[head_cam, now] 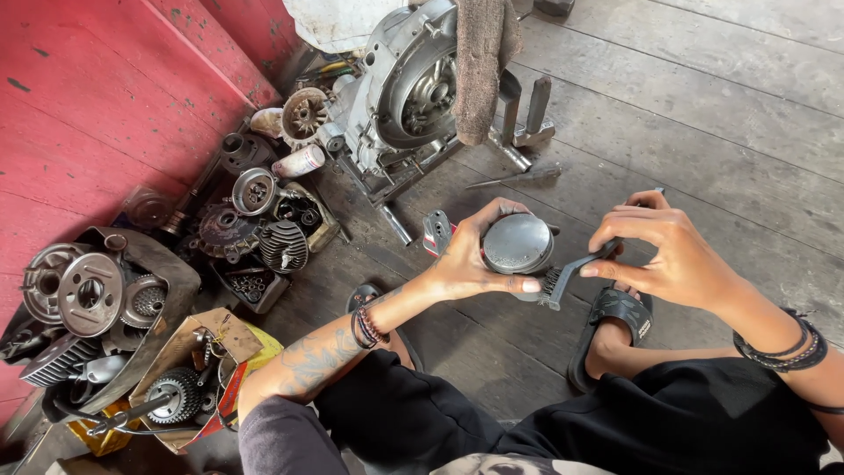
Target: Cleaning carbon buildup from a motorcycle piston using a wire brush
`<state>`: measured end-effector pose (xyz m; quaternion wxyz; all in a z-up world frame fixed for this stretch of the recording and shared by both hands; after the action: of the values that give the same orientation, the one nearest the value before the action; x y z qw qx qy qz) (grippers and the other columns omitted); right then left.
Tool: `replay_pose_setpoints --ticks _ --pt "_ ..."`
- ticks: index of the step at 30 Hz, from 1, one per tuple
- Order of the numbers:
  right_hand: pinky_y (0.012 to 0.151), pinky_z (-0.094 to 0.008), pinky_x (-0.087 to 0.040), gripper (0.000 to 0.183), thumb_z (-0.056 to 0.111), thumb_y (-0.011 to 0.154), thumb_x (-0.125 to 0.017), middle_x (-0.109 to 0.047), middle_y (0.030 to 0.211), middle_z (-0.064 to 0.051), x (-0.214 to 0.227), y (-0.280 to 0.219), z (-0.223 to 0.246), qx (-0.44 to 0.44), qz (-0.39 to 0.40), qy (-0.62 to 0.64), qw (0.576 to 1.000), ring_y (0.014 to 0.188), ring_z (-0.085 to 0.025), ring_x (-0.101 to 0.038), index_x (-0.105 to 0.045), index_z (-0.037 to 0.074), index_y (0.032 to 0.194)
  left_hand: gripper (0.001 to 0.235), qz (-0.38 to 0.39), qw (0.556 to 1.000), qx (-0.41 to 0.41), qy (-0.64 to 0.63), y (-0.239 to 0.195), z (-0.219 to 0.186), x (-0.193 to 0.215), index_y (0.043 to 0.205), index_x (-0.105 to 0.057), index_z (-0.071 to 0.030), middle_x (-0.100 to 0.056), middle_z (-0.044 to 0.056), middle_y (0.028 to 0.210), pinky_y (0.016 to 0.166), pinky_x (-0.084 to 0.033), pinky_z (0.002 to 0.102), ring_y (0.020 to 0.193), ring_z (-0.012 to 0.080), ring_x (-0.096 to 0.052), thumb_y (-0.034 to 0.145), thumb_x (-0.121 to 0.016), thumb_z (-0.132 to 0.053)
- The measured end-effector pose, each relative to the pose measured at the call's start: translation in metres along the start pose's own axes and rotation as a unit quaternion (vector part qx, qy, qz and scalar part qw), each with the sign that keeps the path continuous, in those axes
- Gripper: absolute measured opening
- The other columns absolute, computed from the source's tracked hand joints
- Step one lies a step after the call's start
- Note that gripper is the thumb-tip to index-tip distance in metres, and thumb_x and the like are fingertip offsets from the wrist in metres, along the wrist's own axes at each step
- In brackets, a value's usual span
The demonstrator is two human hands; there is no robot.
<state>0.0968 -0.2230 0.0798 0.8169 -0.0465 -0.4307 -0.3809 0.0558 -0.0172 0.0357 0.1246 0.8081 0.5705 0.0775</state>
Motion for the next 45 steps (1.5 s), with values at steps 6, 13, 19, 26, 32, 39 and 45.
replay_pose_setpoints --ticks 6,13,19,26,32,39,45 --pt "0.109 -0.037 -0.035 0.021 0.021 0.068 -0.089 -0.064 0.053 0.006 0.001 0.002 -0.001 -0.009 0.016 0.025 1.0 0.05 -0.011 -0.057 -0.07 0.012 0.072 0.074 0.008 1.0 -0.01 0.025 0.0 -0.005 -0.001 0.125 -0.052 -0.006 -0.071 0.01 0.12 0.103 -0.056 0.037 0.108 0.02 -0.07 0.065 -0.091 -0.024" --pt "0.105 -0.031 -0.038 0.02 0.02 0.068 -0.088 -0.069 0.054 0.004 0.006 0.001 -0.004 -0.025 -0.001 0.034 0.999 0.041 -0.012 -0.055 -0.072 0.01 0.073 0.072 -0.006 1.0 -0.013 0.004 0.002 0.001 0.0 0.126 -0.05 -0.007 -0.066 0.007 0.118 0.106 -0.053 0.037 0.11 0.0194 -0.067 0.069 -0.09 -0.024" --pt "0.083 -0.026 -0.044 0.019 0.015 0.071 -0.087 -0.069 0.062 0.001 0.009 -0.001 -0.002 -0.056 -0.024 0.038 0.997 0.051 -0.011 -0.055 -0.072 0.006 0.08 0.069 -0.017 0.999 -0.013 -0.036 0.005 0.011 0.002 0.13 -0.049 -0.007 -0.065 0.008 0.122 0.106 -0.053 0.037 0.113 0.02 -0.066 0.076 -0.087 -0.026" --pt "0.039 -0.023 -0.026 0.015 0.012 0.097 -0.07 -0.062 0.059 -0.004 0.013 0.003 -0.022 -0.043 -0.076 0.03 0.996 0.039 -0.01 -0.042 -0.069 0.0 0.089 0.07 -0.037 0.995 0.016 -0.092 0.007 0.033 0.011 0.136 -0.051 -0.006 -0.062 0.009 0.127 0.106 -0.049 0.039 0.116 0.0211 -0.062 0.081 -0.085 -0.03" --pt "0.041 -0.022 -0.027 0.011 0.011 0.097 -0.065 -0.063 0.058 -0.002 0.01 -0.011 -0.028 -0.032 -0.047 0.003 0.998 0.039 -0.01 -0.042 -0.07 0.0 0.098 0.073 -0.01 0.99 -0.025 -0.142 0.004 0.004 0.016 0.137 -0.051 -0.006 -0.068 0.014 0.126 0.102 -0.059 0.043 0.115 0.0265 -0.07 0.088 -0.078 -0.053" --pt "0.04 -0.023 -0.029 0.019 0.002 0.085 -0.067 -0.07 0.064 0.002 -0.005 -0.008 0.01 0.019 0.023 0.046 0.999 0.038 -0.007 -0.043 -0.072 0.006 0.103 0.074 -0.013 0.993 -0.02 -0.117 0.006 0.005 0.011 0.14 -0.048 -0.003 -0.07 0.018 0.128 0.098 -0.063 0.042 0.111 0.0277 -0.073 0.1 -0.058 -0.064" --pt "0.052 -0.025 -0.033 0.02 0.005 0.085 -0.074 -0.062 0.066 0.001 -0.001 -0.011 -0.009 0.059 0.007 -0.06 0.996 0.05 -0.009 -0.045 -0.076 0.008 0.104 0.071 -0.055 0.991 0.018 -0.122 0.003 0.021 0.015 0.138 -0.051 -0.004 -0.071 0.015 0.12 0.094 -0.059 0.038 0.105 0.0233 -0.071 0.097 -0.061 -0.061"
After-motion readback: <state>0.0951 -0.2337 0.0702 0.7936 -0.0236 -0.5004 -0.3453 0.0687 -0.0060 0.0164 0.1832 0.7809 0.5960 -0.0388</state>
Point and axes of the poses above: each hand's wrist, its own y-axis towards the middle knuckle, its own x-axis out of the back of the hand, z = x × y, the point moved 6 cm from there along y, towards the middle knuckle
